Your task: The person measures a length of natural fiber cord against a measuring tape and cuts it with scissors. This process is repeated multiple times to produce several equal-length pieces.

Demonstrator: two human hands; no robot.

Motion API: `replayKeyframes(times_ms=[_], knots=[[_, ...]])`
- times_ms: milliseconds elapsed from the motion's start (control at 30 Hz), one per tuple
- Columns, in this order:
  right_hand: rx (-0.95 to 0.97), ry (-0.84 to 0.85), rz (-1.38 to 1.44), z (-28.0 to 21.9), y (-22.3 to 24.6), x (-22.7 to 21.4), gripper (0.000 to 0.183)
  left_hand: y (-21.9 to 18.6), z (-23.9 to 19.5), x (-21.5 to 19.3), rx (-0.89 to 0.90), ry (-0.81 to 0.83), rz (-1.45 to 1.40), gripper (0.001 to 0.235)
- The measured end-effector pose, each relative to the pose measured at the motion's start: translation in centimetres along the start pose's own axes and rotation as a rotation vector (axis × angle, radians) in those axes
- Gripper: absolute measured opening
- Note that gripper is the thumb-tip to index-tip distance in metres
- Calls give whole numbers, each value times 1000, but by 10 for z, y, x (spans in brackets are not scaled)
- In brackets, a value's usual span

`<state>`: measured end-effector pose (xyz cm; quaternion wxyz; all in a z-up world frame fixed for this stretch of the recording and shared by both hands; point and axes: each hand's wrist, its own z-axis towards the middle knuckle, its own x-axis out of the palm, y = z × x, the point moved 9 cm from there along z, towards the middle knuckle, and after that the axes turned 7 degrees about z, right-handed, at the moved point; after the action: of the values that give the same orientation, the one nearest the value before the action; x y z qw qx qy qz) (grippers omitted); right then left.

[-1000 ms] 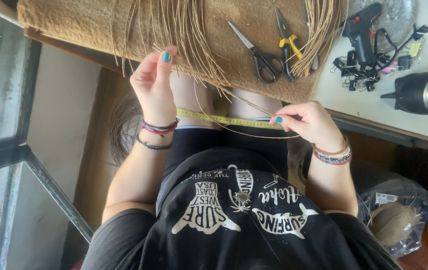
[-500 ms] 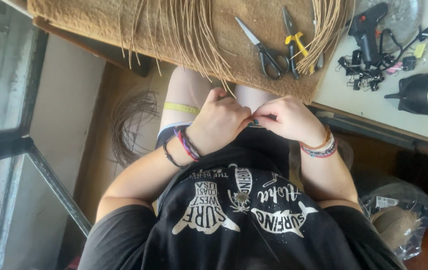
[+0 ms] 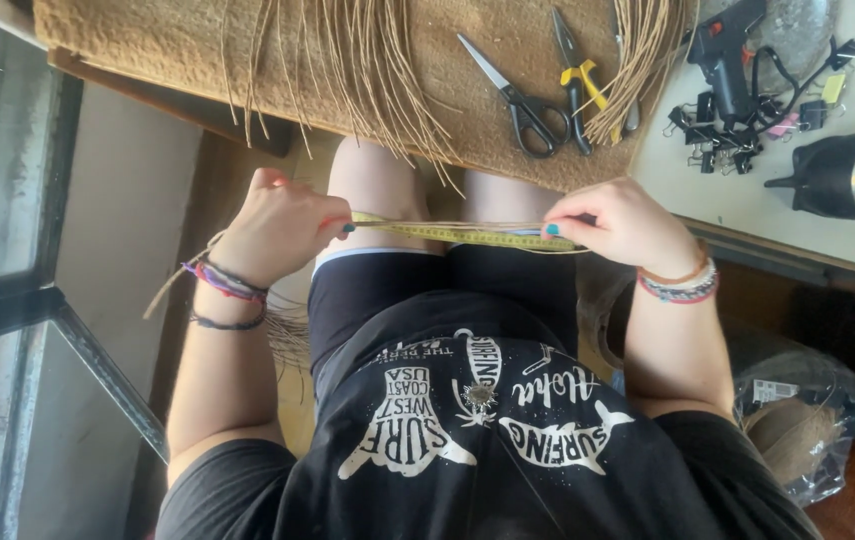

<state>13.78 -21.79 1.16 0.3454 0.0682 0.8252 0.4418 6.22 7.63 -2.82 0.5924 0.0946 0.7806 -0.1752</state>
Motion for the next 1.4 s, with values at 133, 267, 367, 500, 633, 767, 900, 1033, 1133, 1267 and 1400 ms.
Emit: replayKeyframes(times_ms=[133,267,367,500,633,767,900,1033,1133,1267,1400], knots=[[-149,12,-74,15,26,24,13,-44,17,-41,21,-197,-81,31],[-222,9,-148,25,52,39,13,-120,48,-43,160,-472,-202,10],[-207,-3,-125,22,49,33,15,-122,57,-25,231,-445,-242,10],[-124,8,-85,7,26,11,16,-72,41,-26,208,-364,-146,9],[33,-4,3,-9,-2,-11,17,-17,15,-30,146,-45,-108,10],[7,21,-25,-1,10,-5,15,8,2,-7,-12,294,-145,21],[-118,64,-48,15,40,16,17,-53,22,-39,67,-47,-237,44],[-212,77,-187,29,42,40,10,-131,55,-19,91,-177,-438,50],[-175,53,-210,25,38,33,9,-136,63,9,6,-128,-352,34],[-111,29,-153,10,33,1,15,-112,47,-5,45,-84,-326,13],[-109,21,-95,14,31,11,16,-96,37,-14,54,-83,-323,13]])
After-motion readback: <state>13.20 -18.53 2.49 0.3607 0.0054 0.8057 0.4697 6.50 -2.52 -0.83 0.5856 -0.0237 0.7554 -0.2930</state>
